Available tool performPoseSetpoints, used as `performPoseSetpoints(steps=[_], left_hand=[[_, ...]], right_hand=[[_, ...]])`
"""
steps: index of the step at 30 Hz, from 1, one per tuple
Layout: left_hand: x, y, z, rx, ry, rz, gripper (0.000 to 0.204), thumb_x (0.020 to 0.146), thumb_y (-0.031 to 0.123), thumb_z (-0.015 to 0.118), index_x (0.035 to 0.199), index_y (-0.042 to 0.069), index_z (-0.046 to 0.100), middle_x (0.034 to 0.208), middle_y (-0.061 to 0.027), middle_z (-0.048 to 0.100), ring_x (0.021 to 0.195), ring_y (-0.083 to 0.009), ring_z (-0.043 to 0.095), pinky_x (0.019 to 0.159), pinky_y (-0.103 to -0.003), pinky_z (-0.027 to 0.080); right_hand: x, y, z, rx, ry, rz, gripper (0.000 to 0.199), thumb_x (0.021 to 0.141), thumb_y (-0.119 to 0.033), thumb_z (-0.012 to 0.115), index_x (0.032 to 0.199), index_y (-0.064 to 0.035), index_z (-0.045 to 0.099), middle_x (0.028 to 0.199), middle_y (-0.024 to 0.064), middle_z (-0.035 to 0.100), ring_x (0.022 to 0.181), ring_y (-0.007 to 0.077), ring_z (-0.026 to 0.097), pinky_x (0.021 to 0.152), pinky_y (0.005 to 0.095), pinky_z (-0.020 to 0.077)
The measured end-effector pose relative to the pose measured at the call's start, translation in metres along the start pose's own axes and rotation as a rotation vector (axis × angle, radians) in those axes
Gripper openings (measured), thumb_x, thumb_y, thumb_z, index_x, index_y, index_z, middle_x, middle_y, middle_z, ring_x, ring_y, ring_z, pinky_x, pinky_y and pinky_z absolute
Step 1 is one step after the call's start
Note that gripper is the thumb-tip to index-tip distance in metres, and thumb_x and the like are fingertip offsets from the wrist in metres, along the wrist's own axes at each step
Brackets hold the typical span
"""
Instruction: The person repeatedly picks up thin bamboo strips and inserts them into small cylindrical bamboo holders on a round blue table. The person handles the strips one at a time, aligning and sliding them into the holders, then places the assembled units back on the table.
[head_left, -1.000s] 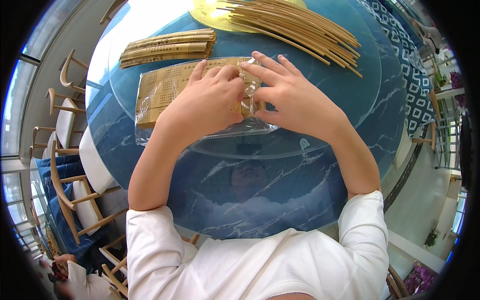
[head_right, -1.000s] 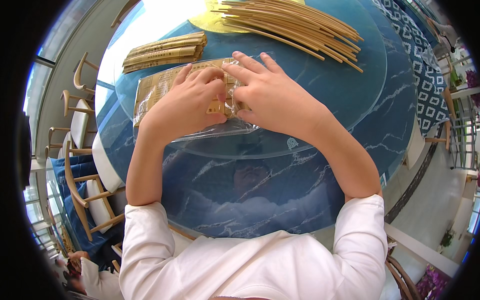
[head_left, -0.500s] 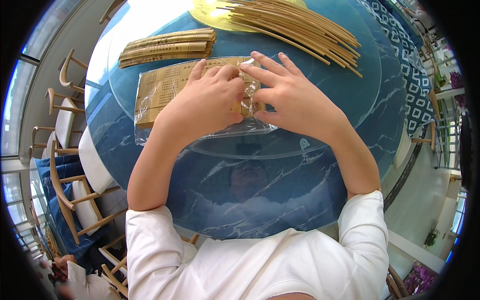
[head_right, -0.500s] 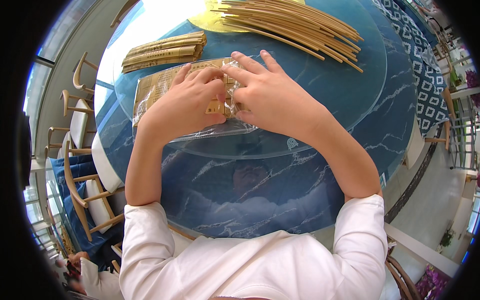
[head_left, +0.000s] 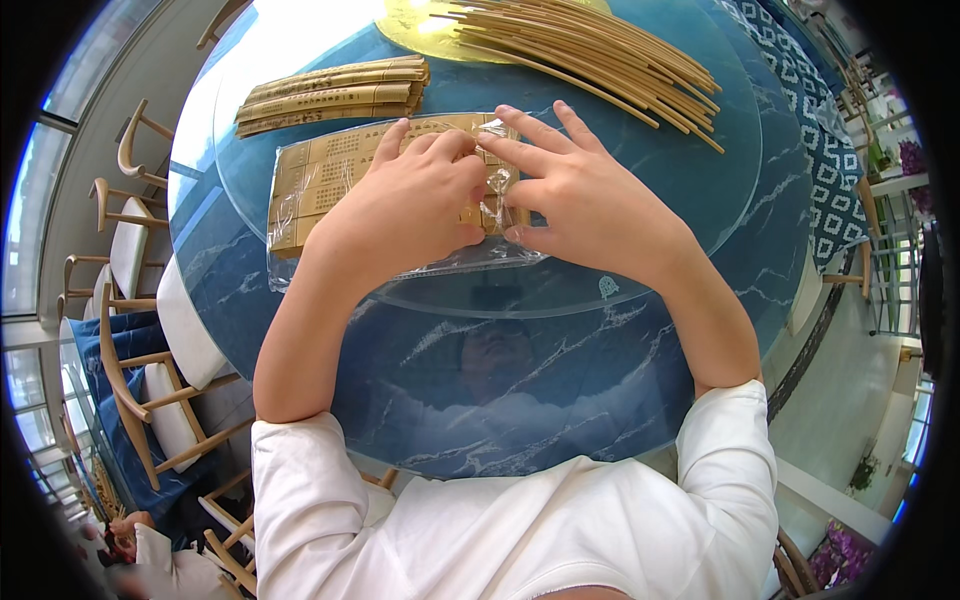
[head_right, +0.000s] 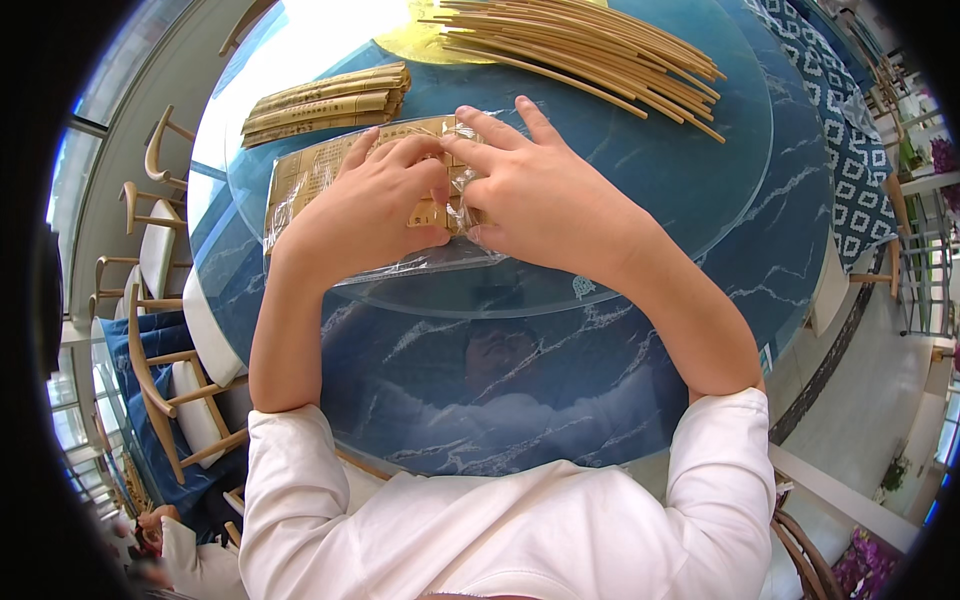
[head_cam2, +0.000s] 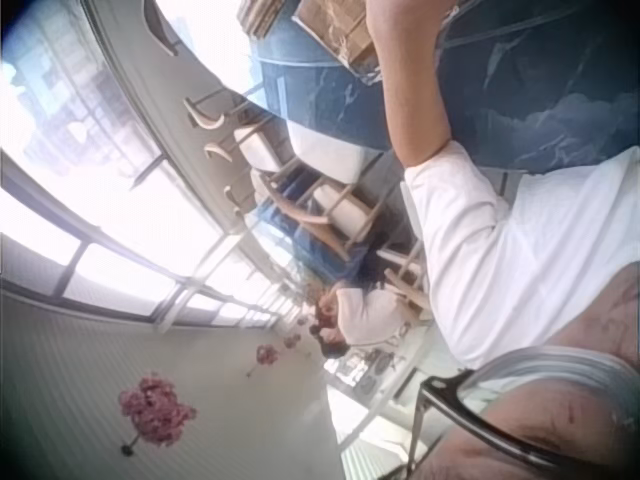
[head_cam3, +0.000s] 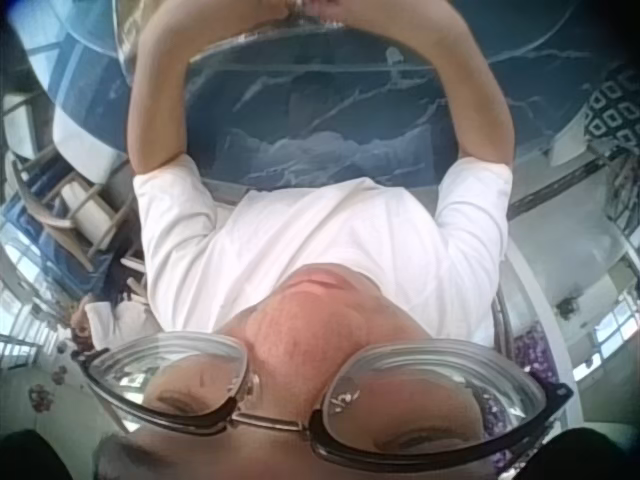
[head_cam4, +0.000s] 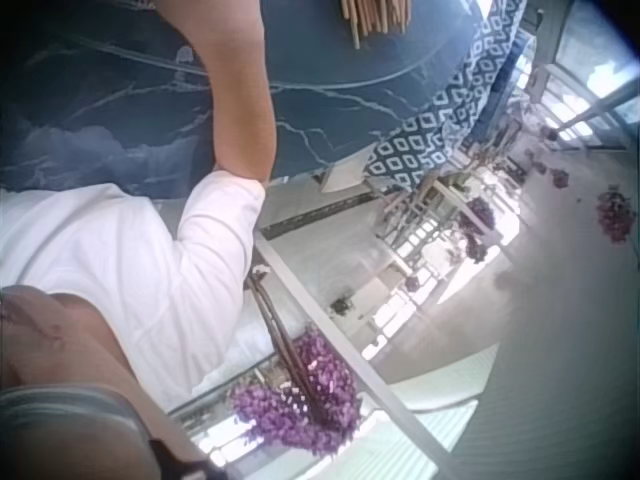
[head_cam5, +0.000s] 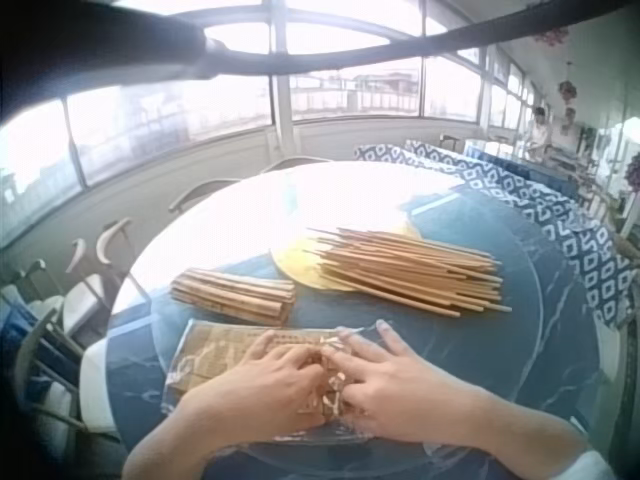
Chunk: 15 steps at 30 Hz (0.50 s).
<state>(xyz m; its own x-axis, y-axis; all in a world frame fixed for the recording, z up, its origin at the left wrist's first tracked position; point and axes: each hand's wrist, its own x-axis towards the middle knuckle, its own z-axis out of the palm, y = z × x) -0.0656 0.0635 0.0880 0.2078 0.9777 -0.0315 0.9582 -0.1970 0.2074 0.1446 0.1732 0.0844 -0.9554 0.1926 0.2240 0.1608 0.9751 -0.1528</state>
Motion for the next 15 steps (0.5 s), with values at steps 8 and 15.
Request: performPoseSetpoints(steps=[8,15], left_hand=[[-0.002,0.000,0.002,-0.007,0.044,0.015,0.029,0.093,0.028,0.081,0.114,0.013,0.068,0.144,-0.0089,0.060,0.147,-0.0310,0.051,0.133,-0.059,0.020],[-0.001,0.000,-0.002,-0.024,0.005,0.011,0.025,0.095,0.026,0.080,0.113,0.013,0.070,0.144,-0.0091,0.062,0.145,-0.0306,0.053,0.133,-0.059,0.020]], right_hand=[[0.000,-0.002,0.001,-0.024,0.002,-0.012,0.008,0.091,-0.019,0.079,0.093,-0.0120,0.082,0.157,0.0098,0.061,0.158,0.0313,0.041,0.131,0.0623,0.0248],[0.000,0.010,-0.004,0.043,-0.048,-0.022,0.011,0.093,-0.020,0.079,0.099,-0.0120,0.083,0.158,0.0081,0.061,0.157,0.0317,0.043,0.131,0.0622,0.0252]])
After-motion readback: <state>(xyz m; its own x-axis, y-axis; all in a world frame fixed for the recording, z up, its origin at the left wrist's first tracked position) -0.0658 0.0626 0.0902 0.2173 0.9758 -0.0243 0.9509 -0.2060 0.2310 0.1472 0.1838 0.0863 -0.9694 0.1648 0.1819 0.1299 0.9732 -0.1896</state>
